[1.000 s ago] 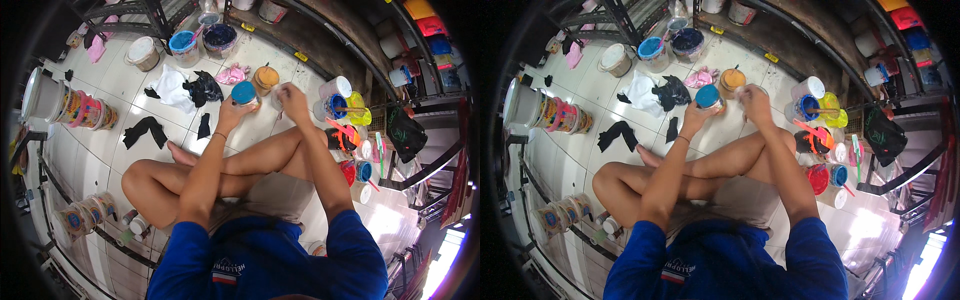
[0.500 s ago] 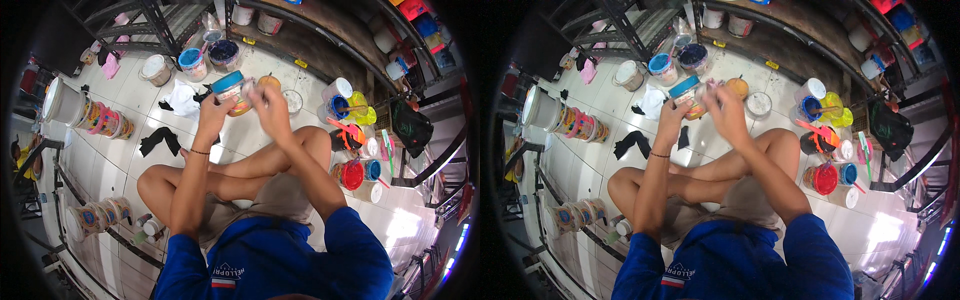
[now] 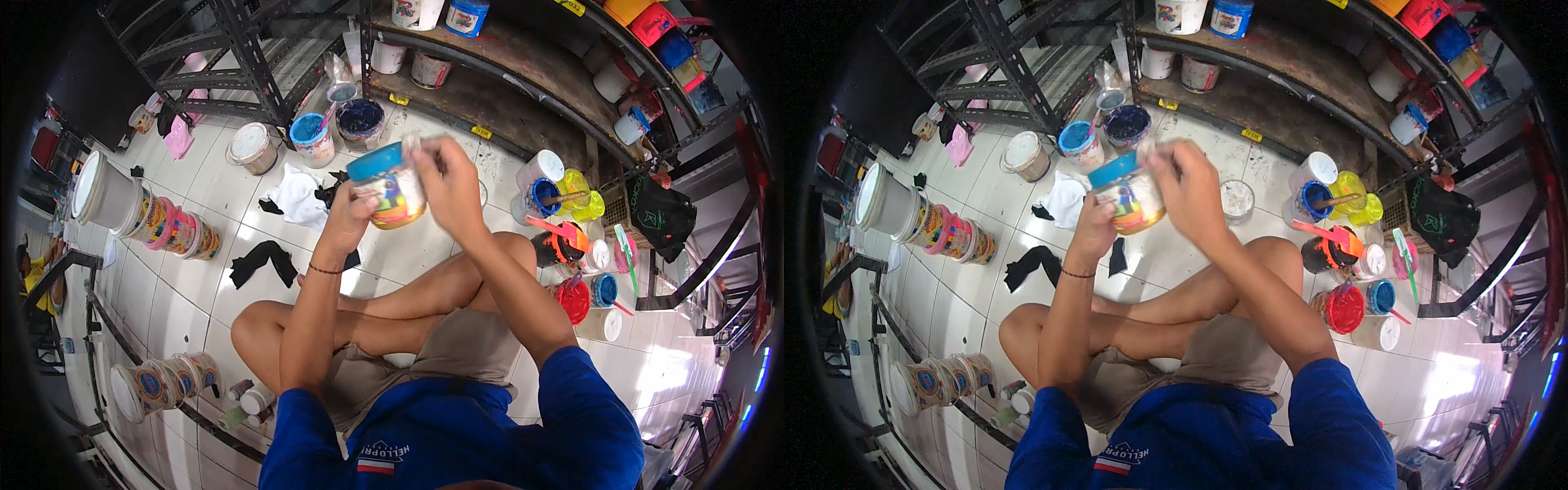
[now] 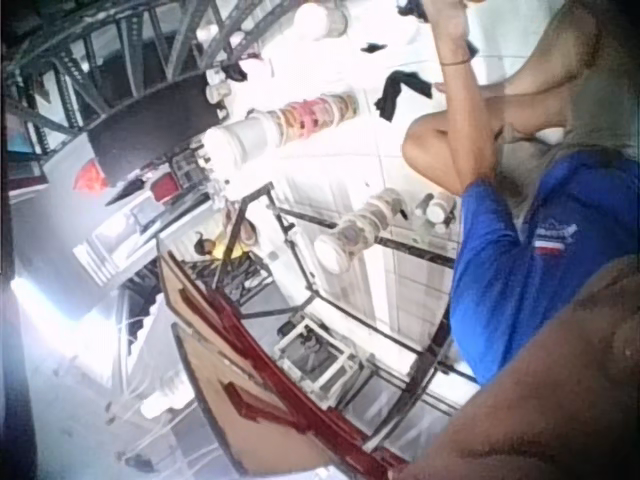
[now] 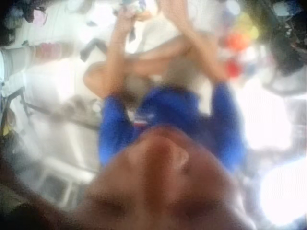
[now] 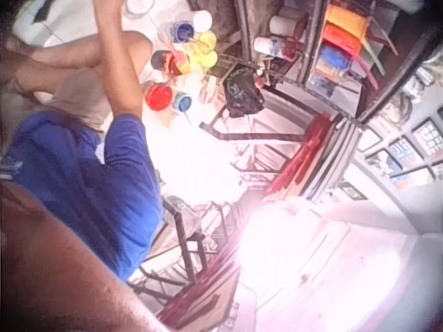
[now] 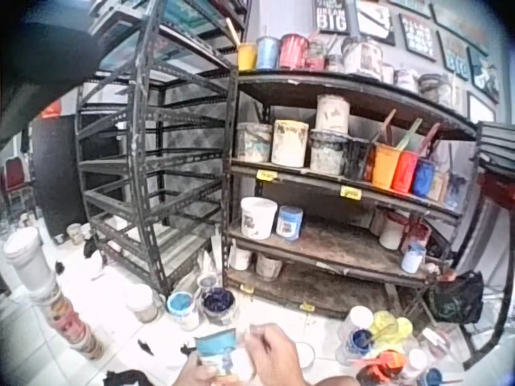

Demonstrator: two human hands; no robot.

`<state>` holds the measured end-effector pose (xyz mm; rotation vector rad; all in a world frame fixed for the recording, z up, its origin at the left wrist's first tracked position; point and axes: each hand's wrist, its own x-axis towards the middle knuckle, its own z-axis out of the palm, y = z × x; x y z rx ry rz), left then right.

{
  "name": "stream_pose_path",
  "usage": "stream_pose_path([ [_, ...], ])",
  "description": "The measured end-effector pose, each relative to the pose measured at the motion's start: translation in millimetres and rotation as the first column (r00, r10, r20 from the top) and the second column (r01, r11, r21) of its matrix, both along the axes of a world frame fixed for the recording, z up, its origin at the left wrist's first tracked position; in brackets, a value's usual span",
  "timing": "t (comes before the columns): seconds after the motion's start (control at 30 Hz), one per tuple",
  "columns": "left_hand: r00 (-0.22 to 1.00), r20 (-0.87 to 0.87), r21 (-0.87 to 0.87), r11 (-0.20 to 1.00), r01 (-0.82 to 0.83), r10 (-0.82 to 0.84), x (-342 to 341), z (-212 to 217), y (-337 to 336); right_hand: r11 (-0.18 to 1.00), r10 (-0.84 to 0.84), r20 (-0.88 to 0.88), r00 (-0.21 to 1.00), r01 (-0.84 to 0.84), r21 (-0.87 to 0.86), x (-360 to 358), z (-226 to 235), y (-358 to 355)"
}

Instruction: The person wipes the exterior of various plastic containers and buckets using a cloth by hand, handling them one at a time and placing them on a shelf or the floor.

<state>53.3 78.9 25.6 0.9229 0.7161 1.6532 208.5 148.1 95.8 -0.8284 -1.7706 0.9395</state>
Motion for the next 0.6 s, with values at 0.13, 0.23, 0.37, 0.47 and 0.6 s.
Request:
stream_pose_path([
  [0.13, 0.998, -0.036, -0.044, 0.998, 0.045, -0.047, -15, 2, -8, 0.949, 0.085, 0.02, 0.996, -0.087, 0.302, -5, 0, -23],
  [0.23, 0.977, -0.214, -0.042, 0.999, -0.021, 0.012, -1, 4, -14, 0.995, 0.053, -0.084, 0.995, -0.06, -0.08, -16, 16, 5],
  [0.37, 0.992, 0.116, -0.025, 0.998, 0.052, -0.049, -19, -7, -14, 0.915, 0.063, 0.135, 0.989, -0.111, 0.388, 3, -4, -38],
  [0.47, 0.99, 0.107, 0.029, 0.996, 0.087, -0.089, -13, -5, -16, 0.955, 0.152, -0.232, 0.961, -0.203, -0.217, 1, -2, -23],
  [0.6, 0.947, 0.306, 0.104, 0.992, 0.066, -0.095, -5, -2, -15, 0.801, 0.384, -0.302, 0.872, -0.477, -0.36, 5, 21, -11],
])
